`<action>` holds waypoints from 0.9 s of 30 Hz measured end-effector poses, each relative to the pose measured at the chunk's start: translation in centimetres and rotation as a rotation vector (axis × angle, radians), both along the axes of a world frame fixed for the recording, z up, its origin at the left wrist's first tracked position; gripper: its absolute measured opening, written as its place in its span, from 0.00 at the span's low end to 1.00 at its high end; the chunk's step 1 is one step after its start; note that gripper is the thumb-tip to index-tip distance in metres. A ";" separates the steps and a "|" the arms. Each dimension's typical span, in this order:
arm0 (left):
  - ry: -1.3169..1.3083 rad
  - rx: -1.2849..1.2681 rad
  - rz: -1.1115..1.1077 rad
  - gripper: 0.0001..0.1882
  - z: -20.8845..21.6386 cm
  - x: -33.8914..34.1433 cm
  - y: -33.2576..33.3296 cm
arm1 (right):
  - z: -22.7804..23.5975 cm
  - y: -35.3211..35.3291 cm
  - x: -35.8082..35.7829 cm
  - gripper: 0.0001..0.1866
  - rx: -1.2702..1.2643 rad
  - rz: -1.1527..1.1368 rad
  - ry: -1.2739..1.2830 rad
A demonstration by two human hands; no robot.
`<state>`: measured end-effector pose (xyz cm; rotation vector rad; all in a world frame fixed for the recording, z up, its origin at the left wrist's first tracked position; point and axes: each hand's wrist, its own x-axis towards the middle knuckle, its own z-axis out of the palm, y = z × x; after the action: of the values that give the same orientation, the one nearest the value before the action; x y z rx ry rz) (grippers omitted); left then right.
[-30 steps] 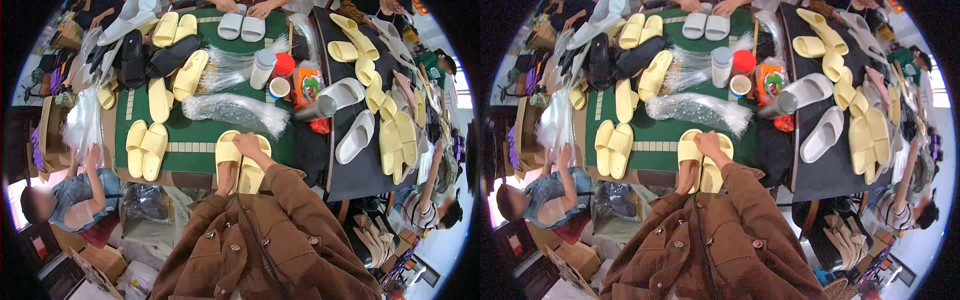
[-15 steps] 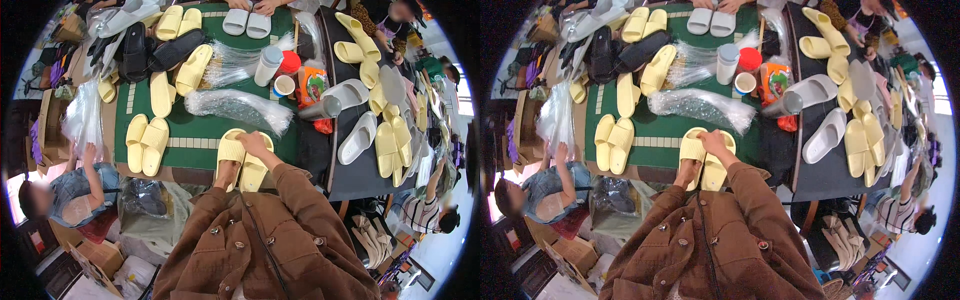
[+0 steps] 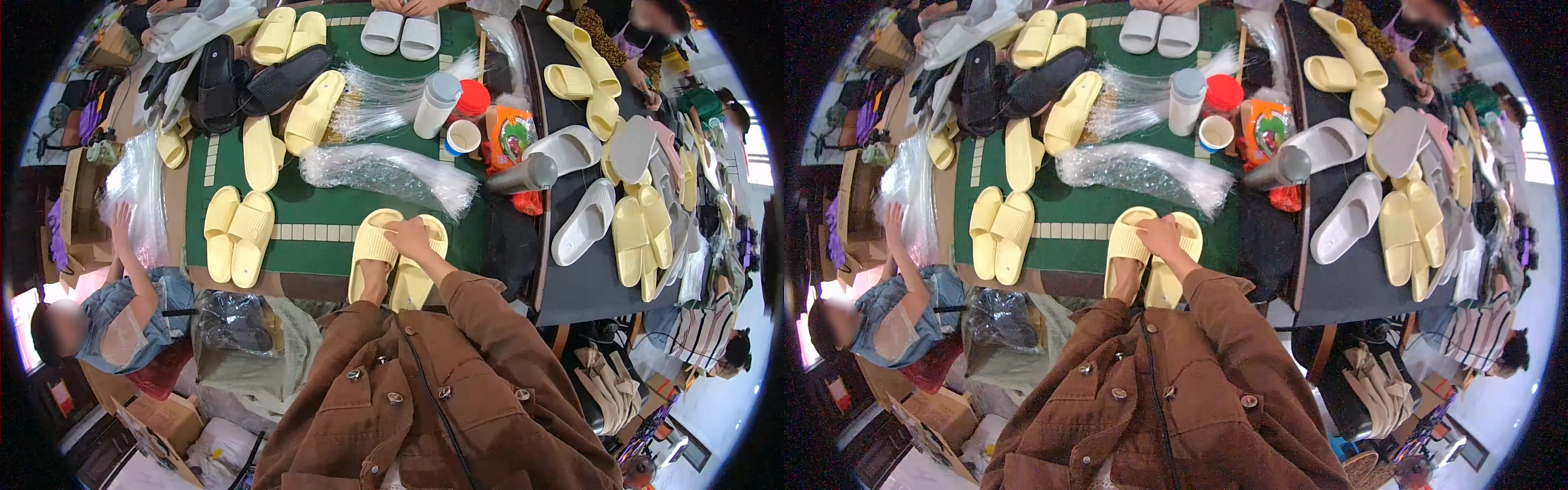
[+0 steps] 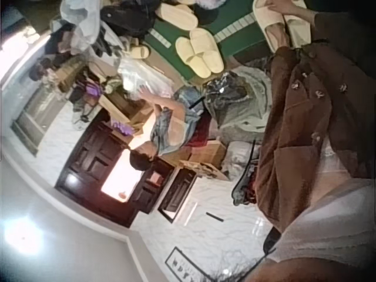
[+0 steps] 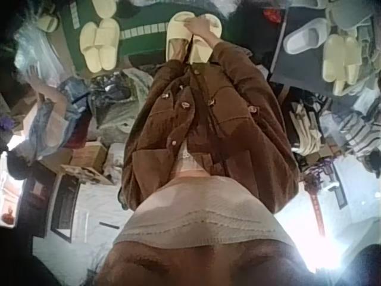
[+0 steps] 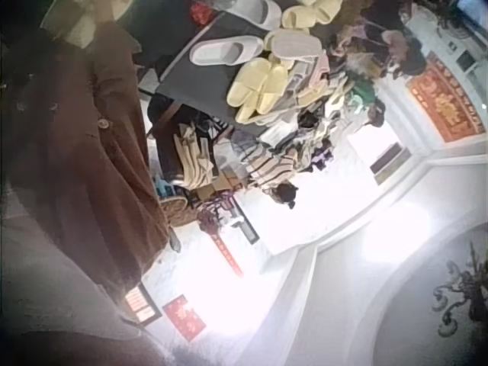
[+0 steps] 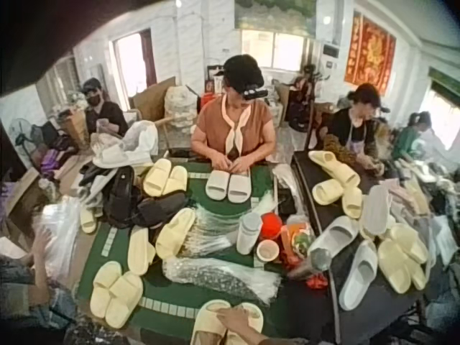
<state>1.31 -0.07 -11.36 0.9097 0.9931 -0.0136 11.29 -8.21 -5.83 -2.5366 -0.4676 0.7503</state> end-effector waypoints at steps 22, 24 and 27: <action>-0.142 -0.071 -0.024 0.05 0.7 -0.8 0.1 | 1.2 -3.2 1.2 0.12 0.633 -0.586 0.122; -0.105 -0.088 -0.046 0.05 -0.2 -1.2 0.6 | 2.2 -3.3 1.3 0.12 0.647 -0.636 0.160; -0.085 -0.119 -0.014 0.05 -0.2 -1.0 0.4 | 2.5 -4.1 1.7 0.11 0.704 -0.688 0.203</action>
<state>0.30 0.31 -11.53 0.8015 0.8971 -0.0449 13.02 -12.30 -3.32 -1.7505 0.1955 0.4530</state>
